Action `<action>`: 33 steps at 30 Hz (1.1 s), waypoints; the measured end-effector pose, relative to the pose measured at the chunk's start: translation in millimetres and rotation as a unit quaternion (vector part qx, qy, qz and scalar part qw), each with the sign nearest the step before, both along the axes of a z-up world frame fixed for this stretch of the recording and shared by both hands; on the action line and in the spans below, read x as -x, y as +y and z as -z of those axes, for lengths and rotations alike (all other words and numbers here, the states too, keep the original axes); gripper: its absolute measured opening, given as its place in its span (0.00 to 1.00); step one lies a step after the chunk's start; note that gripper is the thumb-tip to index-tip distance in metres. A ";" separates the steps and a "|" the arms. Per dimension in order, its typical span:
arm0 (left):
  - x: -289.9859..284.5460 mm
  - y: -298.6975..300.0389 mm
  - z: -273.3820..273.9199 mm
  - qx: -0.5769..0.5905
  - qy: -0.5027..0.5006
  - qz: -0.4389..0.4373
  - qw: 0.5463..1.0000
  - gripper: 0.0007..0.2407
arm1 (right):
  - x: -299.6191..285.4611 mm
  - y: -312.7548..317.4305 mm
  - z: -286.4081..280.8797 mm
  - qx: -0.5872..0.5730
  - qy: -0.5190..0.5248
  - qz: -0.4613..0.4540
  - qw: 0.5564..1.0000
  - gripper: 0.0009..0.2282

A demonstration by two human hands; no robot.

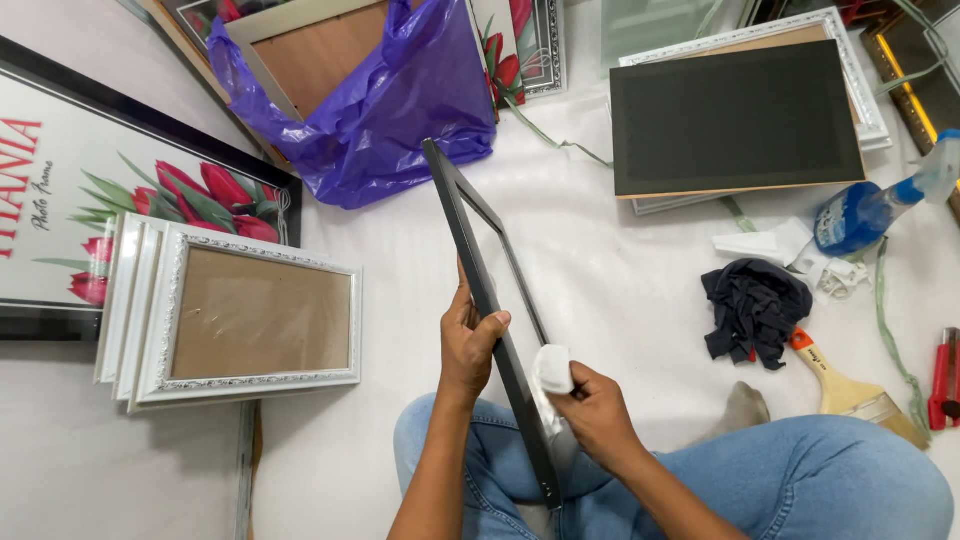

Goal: Cleaning glass and assembling a picture frame with backing and securing tabs

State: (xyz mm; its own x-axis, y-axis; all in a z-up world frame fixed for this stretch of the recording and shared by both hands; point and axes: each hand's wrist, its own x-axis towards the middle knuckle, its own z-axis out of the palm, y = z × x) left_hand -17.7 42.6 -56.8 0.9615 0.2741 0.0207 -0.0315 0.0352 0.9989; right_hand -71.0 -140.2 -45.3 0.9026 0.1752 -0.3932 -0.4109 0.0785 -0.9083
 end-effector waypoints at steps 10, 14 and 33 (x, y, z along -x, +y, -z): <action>8.9 -11.5 -49.6 -0.023 0.044 0.002 0.999 0.38 | -22.9 11.8 -2.0 0.017 -0.030 -0.059 0.998 0.03; 4.1 11.0 21.7 -0.003 0.017 -0.003 1.000 0.37 | -38.3 21.8 53.4 0.059 -0.075 -0.068 0.993 0.02; -1.0 2.9 13.6 0.013 0.005 0.015 1.000 0.42 | -148.6 70.3 143.1 0.303 -0.066 -0.141 0.940 0.07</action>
State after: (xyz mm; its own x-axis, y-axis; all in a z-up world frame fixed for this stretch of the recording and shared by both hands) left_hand -16.6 45.5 -70.4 0.9696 0.2448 0.0038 -0.0195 0.0618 0.9979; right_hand 77.6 -69.9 -188.4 0.9019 0.1950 -0.3853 -0.2182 -0.5641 -0.7964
